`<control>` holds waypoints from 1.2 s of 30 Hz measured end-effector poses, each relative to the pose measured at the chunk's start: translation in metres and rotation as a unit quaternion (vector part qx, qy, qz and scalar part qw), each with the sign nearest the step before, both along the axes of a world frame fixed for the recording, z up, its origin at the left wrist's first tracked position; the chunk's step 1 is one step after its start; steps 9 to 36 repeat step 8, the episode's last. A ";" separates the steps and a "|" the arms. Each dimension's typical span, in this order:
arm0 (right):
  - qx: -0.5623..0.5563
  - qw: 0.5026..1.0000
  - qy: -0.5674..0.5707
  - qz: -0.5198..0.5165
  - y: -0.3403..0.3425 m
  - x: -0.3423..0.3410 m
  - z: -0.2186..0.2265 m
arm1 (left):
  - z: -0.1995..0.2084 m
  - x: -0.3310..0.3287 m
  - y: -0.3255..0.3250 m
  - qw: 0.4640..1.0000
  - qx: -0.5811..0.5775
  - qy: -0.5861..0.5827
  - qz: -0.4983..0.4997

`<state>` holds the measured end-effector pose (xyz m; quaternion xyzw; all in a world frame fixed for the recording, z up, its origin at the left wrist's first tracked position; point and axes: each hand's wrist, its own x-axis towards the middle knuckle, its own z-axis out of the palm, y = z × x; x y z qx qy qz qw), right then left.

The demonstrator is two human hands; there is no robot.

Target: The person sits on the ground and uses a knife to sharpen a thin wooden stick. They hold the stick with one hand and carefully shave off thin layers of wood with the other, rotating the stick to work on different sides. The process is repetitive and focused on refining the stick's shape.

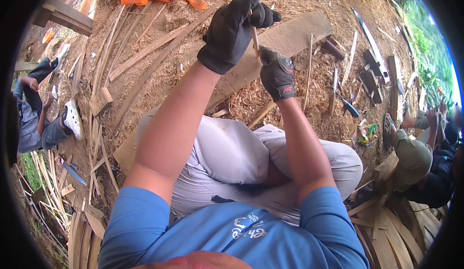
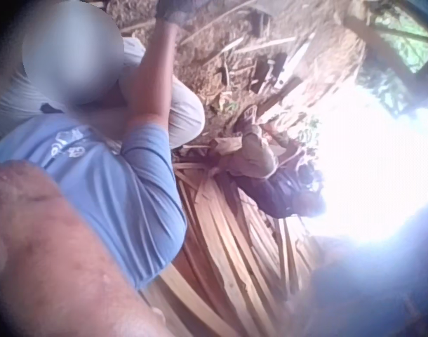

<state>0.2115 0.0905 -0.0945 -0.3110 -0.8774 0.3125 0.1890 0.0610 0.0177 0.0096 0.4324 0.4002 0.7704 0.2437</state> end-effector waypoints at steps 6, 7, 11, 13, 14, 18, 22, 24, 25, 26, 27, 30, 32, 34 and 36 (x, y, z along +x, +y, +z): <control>-0.069 0.991 0.104 0.045 -0.008 -0.006 0.022 | -0.024 -0.008 -0.010 0.976 0.058 0.211 0.024; -0.026 0.998 0.008 0.056 -0.001 -0.011 0.012 | -0.022 -0.011 -0.008 0.973 0.075 0.216 -0.009; -0.044 0.993 -0.097 0.053 0.008 0.000 0.009 | -0.020 -0.011 -0.002 0.973 0.079 0.218 -0.015; -0.044 0.993 -0.097 0.053 0.008 0.000 0.009 | -0.020 -0.011 -0.002 0.973 0.079 0.218 -0.015; -0.044 0.993 -0.097 0.053 0.008 0.000 0.009 | -0.020 -0.011 -0.002 0.973 0.079 0.218 -0.015; -0.044 0.993 -0.097 0.053 0.008 0.000 0.009 | -0.020 -0.011 -0.002 0.973 0.079 0.218 -0.015; -0.044 0.993 -0.097 0.053 0.008 0.000 0.009 | -0.020 -0.011 -0.002 0.973 0.079 0.218 -0.015; -0.044 0.993 -0.097 0.053 0.008 0.000 0.009 | -0.020 -0.011 -0.002 0.973 0.079 0.218 -0.015; -0.044 0.993 -0.097 0.053 0.008 0.000 0.009 | -0.020 -0.011 -0.002 0.973 0.079 0.218 -0.015; -0.044 0.993 -0.097 0.053 0.008 0.000 0.009 | -0.020 -0.011 -0.002 0.973 0.079 0.218 -0.015; -0.044 0.993 -0.097 0.053 0.008 0.000 0.009 | -0.020 -0.011 -0.002 0.973 0.079 0.218 -0.015; -0.044 0.993 -0.097 0.053 0.008 0.000 0.009 | -0.020 -0.011 -0.002 0.973 0.079 0.218 -0.015; -0.044 0.993 -0.097 0.053 0.008 0.000 0.009 | -0.020 -0.011 -0.002 0.973 0.079 0.218 -0.015; -0.044 0.993 -0.097 0.053 0.008 0.000 0.009 | -0.020 -0.011 -0.002 0.973 0.079 0.218 -0.015; -0.044 0.993 -0.097 0.053 0.008 0.000 0.009 | -0.020 -0.011 -0.002 0.973 0.079 0.218 -0.015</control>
